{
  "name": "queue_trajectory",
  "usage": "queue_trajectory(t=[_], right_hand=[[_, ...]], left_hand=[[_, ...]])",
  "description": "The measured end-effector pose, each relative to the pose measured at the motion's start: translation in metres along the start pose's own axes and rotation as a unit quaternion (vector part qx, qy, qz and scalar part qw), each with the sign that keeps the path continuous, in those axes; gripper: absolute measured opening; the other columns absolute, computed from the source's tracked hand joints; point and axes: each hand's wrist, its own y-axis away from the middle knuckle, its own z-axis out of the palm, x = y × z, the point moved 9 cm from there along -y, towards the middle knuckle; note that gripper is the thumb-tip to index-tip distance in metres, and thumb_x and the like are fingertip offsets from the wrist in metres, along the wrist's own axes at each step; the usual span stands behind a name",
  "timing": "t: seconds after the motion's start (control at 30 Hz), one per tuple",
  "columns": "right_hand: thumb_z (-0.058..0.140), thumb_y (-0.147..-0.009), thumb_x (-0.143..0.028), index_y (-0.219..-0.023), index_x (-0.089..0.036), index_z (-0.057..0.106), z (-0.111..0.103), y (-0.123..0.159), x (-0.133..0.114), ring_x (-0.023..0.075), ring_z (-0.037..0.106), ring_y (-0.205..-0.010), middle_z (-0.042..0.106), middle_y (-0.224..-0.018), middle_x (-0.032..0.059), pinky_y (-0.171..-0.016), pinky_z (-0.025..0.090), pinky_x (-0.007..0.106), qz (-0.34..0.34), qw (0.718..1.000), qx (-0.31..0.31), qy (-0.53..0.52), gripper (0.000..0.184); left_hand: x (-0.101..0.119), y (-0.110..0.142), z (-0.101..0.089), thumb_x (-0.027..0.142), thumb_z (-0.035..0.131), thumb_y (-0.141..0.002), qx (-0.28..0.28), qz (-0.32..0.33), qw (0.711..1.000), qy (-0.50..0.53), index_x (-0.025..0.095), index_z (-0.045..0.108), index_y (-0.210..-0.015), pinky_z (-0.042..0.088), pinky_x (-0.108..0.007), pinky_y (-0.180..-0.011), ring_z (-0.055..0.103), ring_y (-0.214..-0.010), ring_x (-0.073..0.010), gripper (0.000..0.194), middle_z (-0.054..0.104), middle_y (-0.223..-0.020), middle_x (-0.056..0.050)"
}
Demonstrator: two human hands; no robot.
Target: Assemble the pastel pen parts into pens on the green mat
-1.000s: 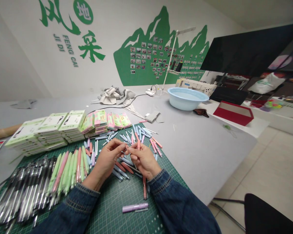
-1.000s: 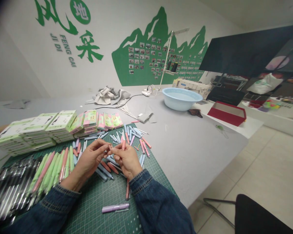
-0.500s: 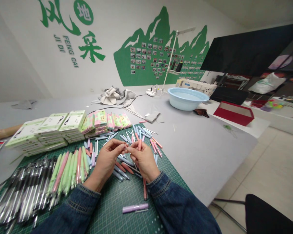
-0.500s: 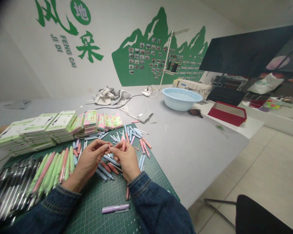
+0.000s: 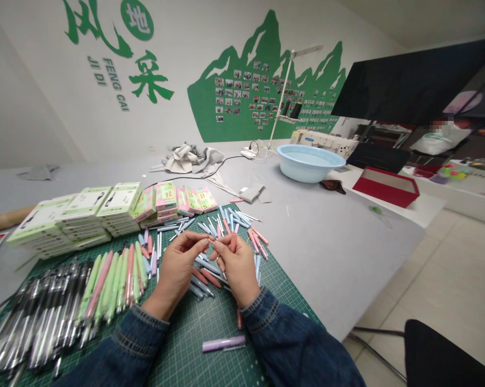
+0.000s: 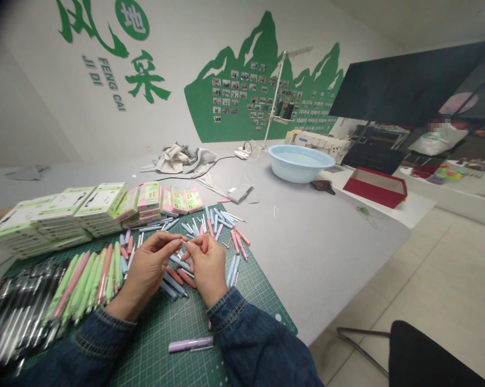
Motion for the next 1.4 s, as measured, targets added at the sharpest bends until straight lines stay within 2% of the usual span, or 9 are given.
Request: queue_trajectory(t=[0.23, 0.43, 0.63, 0.8, 0.93, 1.03, 1.13, 1.4], right_hand=[[0.065, -0.077, -0.031, -0.071, -0.015, 0.057, 0.004, -0.002, 0.005, 0.0035, 0.033, -0.036, 0.06, -0.057, -0.0016, -0.035, 0.021, 0.018, 0.003, 0.995, -0.018, -0.095, 0.018], [0.064, -0.078, -0.03, -0.072, -0.015, 0.057, 0.007, -0.002, 0.005, 0.0031, 0.034, -0.039, 0.062, -0.062, 0.0001, -0.037, 0.022, 0.017, 0.001, 0.994, -0.03, -0.109, 0.018], [0.059, -0.079, -0.028, -0.084, -0.017, 0.059, 0.015, -0.004, 0.005, 0.0069, 0.041, -0.047, 0.063, -0.067, -0.0004, -0.044, 0.03, 0.019, 0.002, 0.994, -0.082, -0.069, 0.012], [0.053, -0.077, -0.018, -0.089, -0.02, 0.064, 0.02, -0.001, 0.0, 0.0125, 0.048, -0.063, 0.061, -0.074, -0.001, -0.058, 0.039, 0.024, -0.025, 0.991, -0.117, 0.056, 0.016], [0.05, -0.082, -0.021, -0.089, -0.02, 0.064, 0.028, 0.004, -0.007, 0.0136, 0.048, -0.067, 0.057, -0.08, 0.0001, -0.064, 0.039, 0.026, -0.056, 0.982, -0.156, 0.089, 0.016], [0.05, -0.084, -0.022, -0.076, -0.02, 0.059, 0.029, 0.006, -0.014, 0.0143, 0.045, -0.069, 0.051, -0.076, -0.0005, -0.065, 0.037, 0.026, -0.088, 0.978, -0.156, 0.108, 0.012], [0.051, -0.085, -0.026, -0.065, -0.02, 0.05, 0.028, 0.006, -0.019, 0.0145, 0.043, -0.068, 0.045, -0.07, -0.0014, -0.063, 0.035, 0.025, -0.109, 0.977, -0.145, 0.116, 0.021], [0.051, -0.086, -0.041, -0.069, -0.02, 0.054, 0.027, 0.006, -0.017, 0.0153, 0.041, -0.068, 0.043, -0.066, -0.0013, -0.059, 0.034, 0.025, -0.091, 0.98, -0.148, 0.093, 0.027]], left_hand=[[0.004, 0.002, -0.001, 0.027, 0.072, -0.069, 0.007, 0.02, 0.999, -0.029, 0.017, 0.067, -0.08, 0.046, -0.03, -0.081, 0.064, -0.083, -0.0173, 0.016, 0.07, -0.085, -0.004], [0.012, 0.005, 0.004, 0.027, 0.071, -0.072, -0.007, 0.039, 0.996, -0.075, 0.018, 0.067, -0.086, 0.046, -0.03, -0.084, 0.063, -0.089, -0.0178, 0.018, 0.069, -0.089, -0.004], [0.021, -0.005, -0.01, 0.027, 0.074, -0.067, 0.023, 0.037, 0.998, -0.044, 0.018, 0.066, -0.08, 0.047, -0.028, -0.078, 0.062, -0.081, -0.0159, 0.018, 0.068, -0.083, -0.002], [0.052, -0.004, -0.013, 0.024, 0.073, -0.068, 0.029, 0.078, 0.994, -0.065, 0.018, 0.066, -0.082, 0.048, -0.028, -0.078, 0.062, -0.082, -0.0162, 0.017, 0.068, -0.085, -0.002], [0.069, 0.003, -0.004, 0.025, 0.07, -0.071, 0.011, 0.121, 0.983, -0.138, 0.02, 0.067, -0.083, 0.048, -0.028, -0.077, 0.063, -0.082, -0.0171, 0.013, 0.068, -0.084, -0.002], [0.072, 0.007, 0.002, 0.025, 0.069, -0.072, -0.003, 0.141, 0.97, -0.199, 0.02, 0.068, -0.081, 0.049, -0.027, -0.076, 0.063, -0.079, -0.0171, 0.01, 0.068, -0.083, -0.002], [0.071, 0.01, 0.009, 0.025, 0.067, -0.074, -0.026, 0.16, 0.954, -0.252, 0.021, 0.07, -0.081, 0.049, -0.028, -0.076, 0.064, -0.078, -0.0175, 0.008, 0.069, -0.083, -0.002], [0.082, 0.023, 0.025, 0.021, 0.061, -0.079, -0.048, 0.257, 0.912, -0.318, 0.023, 0.07, -0.086, 0.047, -0.032, -0.087, 0.062, -0.091, -0.0194, 0.012, 0.069, -0.093, -0.005]])
